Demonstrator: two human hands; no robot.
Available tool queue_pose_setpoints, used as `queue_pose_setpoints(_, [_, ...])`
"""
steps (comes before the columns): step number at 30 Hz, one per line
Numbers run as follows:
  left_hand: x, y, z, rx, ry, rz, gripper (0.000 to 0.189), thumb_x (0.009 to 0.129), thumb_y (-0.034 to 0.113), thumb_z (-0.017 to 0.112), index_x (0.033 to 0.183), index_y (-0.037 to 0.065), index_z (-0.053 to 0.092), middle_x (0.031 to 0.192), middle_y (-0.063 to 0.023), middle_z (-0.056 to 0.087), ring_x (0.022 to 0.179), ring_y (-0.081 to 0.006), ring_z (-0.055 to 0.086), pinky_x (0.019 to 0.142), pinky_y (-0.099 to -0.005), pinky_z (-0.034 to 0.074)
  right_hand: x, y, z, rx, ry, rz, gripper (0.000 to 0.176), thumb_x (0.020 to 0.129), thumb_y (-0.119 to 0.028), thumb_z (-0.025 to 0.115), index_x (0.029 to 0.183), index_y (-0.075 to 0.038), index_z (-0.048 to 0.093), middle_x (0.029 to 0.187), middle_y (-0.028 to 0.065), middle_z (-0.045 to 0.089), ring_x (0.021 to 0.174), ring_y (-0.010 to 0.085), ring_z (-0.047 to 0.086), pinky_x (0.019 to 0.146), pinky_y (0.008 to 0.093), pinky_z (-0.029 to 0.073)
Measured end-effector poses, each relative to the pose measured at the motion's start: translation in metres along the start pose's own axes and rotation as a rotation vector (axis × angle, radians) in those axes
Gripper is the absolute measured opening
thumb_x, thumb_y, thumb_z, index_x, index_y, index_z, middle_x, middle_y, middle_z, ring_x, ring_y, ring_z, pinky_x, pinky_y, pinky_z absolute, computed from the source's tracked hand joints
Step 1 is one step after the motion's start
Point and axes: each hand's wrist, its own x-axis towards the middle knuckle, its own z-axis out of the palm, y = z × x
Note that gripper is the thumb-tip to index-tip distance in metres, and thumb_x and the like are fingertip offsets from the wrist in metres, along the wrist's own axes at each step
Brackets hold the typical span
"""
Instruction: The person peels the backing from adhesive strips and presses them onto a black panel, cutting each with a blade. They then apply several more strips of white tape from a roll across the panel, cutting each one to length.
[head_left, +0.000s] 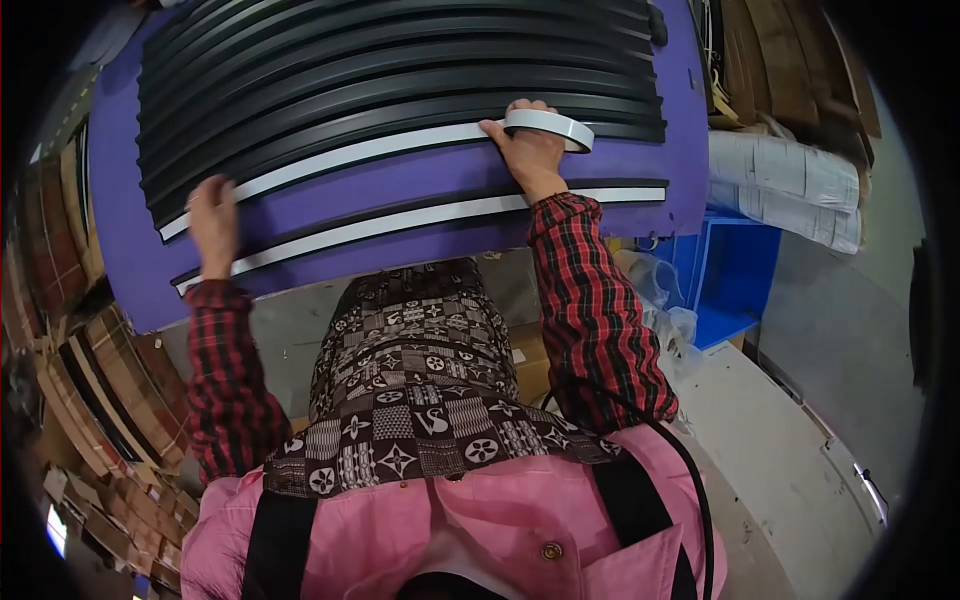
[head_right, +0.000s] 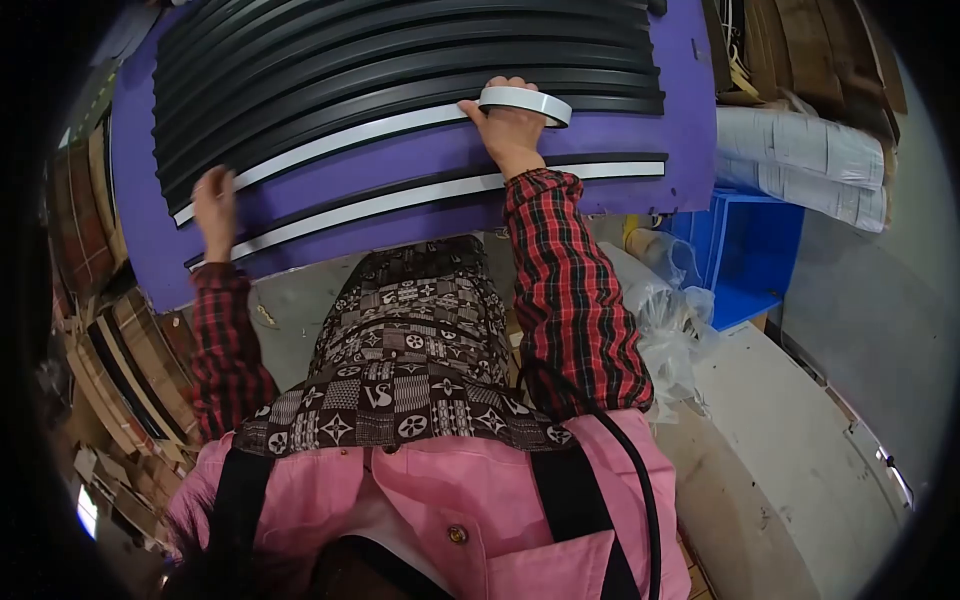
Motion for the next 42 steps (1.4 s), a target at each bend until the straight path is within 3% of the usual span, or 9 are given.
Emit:
queue_pose_setpoints(5, [-0.018, 0.225, 0.105, -0.242, -0.159, 0.545, 0.025, 0.073, 0.007, 0.051, 0.097, 0.004, 0.051, 0.094, -0.0090, 0.051, 0.089, -0.0264, 0.049, 0.077, -0.0353, 0.039, -0.005, 0.007, -0.007, 0.593, 0.043, 0.051, 0.047, 0.059, -0.028, 0.071, 0.097, -0.009, 0.051, 0.086, 0.0089, 0.049, 0.084, 0.0241, 0.048, 0.071, 0.0335, 0.041])
queue_pose_setpoints(9, [-0.021, 0.247, 0.116, -0.005, -0.140, 0.616, 0.035, 0.072, 0.008, 0.046, 0.107, 0.005, 0.047, 0.101, -0.0058, 0.047, 0.095, -0.0207, 0.046, 0.083, -0.0340, 0.035, -0.008, 0.035, -0.058, 1.920, 0.123, 0.467, 0.029, 0.076, -0.010, 0.057, 0.103, -0.005, 0.049, 0.099, 0.0073, 0.052, 0.089, 0.0170, 0.051, 0.076, 0.0264, 0.042])
queue_pose_setpoints(11, [-0.019, 0.250, 0.108, 0.080, -0.230, 0.609, 0.041, 0.071, 0.005, 0.045, 0.112, 0.009, 0.046, 0.101, -0.0047, 0.046, 0.094, -0.0201, 0.046, 0.083, -0.0346, 0.035, -0.001, 0.086, -0.086, 2.084, 0.339, 0.455, 0.018, 0.080, -0.007, 0.052, 0.097, -0.004, 0.050, 0.092, 0.0078, 0.054, 0.088, 0.0186, 0.053, 0.079, 0.0296, 0.043])
queue_pose_setpoints(15, [-0.019, 0.254, 0.111, 0.218, -0.276, 0.587, 0.051, 0.071, 0.002, 0.046, 0.119, 0.018, 0.042, 0.103, -0.0053, 0.043, 0.094, -0.0211, 0.045, 0.082, -0.0360, 0.034, 0.014, 0.207, -0.113, 1.812, 0.529, 0.500, 0.010, 0.079, -0.009, 0.054, 0.086, -0.002, 0.054, 0.082, 0.0075, 0.056, 0.079, 0.0181, 0.056, 0.073, 0.0280, 0.046])
queue_pose_setpoints(17, [-0.019, 0.255, 0.108, 0.293, -0.306, 0.575, 0.056, 0.071, -0.001, 0.047, 0.121, 0.023, 0.040, 0.105, -0.0058, 0.041, 0.097, -0.0217, 0.043, 0.083, -0.0366, 0.033, 0.016, 0.246, -0.097, 1.013, 0.345, 0.478, 0.011, 0.077, -0.012, 0.058, 0.080, -0.001, 0.057, 0.074, 0.0049, 0.057, 0.070, 0.0164, 0.057, 0.061, 0.0249, 0.044])
queue_pose_setpoints(25, [-0.020, 0.257, 0.107, 0.357, -0.373, 0.557, 0.062, 0.069, -0.005, 0.049, 0.122, 0.024, 0.038, 0.108, -0.0059, 0.038, 0.097, -0.0216, 0.043, 0.084, -0.0368, 0.033, 0.021, 0.277, -0.054, 0.319, 0.244, 0.234, 0.022, 0.071, -0.026, 0.064, 0.070, -0.005, 0.059, 0.058, 0.0069, 0.054, 0.056, 0.0199, 0.052, 0.055, 0.0302, 0.040])
queue_pose_setpoints(32, [-0.019, 0.259, 0.103, 0.280, -0.359, 0.559, 0.057, 0.069, -0.003, 0.048, 0.120, 0.021, 0.041, 0.108, -0.0073, 0.037, 0.096, -0.0238, 0.042, 0.084, -0.0380, 0.033, 0.026, 0.271, -0.054, -0.344, 0.162, 0.034, 0.029, 0.069, -0.034, 0.061, 0.070, -0.005, 0.059, 0.066, 0.0125, 0.056, 0.067, 0.0316, 0.053, 0.063, 0.0411, 0.040])
queue_pose_setpoints(36, [-0.017, 0.262, 0.103, 0.239, -0.322, 0.538, 0.053, 0.067, 0.001, 0.047, 0.117, 0.018, 0.045, 0.102, -0.0107, 0.042, 0.094, -0.0258, 0.041, 0.083, -0.0380, 0.032, 0.054, 0.214, -0.148, -0.140, -0.449, 0.274, 0.030, 0.070, -0.031, 0.061, 0.073, -0.002, 0.058, 0.067, 0.0157, 0.056, 0.066, 0.0326, 0.054, 0.063, 0.0385, 0.043])
queue_pose_setpoints(42, [-0.014, 0.267, 0.104, 0.227, -0.398, 0.501, 0.053, 0.067, 0.000, 0.046, 0.116, 0.019, 0.046, 0.100, -0.0136, 0.042, 0.093, -0.0286, 0.041, 0.084, -0.0403, 0.031, 0.193, 0.198, -0.061, -0.010, 0.405, 0.172, 0.037, 0.074, -0.030, 0.056, 0.096, -0.001, 0.052, 0.084, 0.0196, 0.056, 0.081, 0.0344, 0.053, 0.070, 0.0403, 0.042])
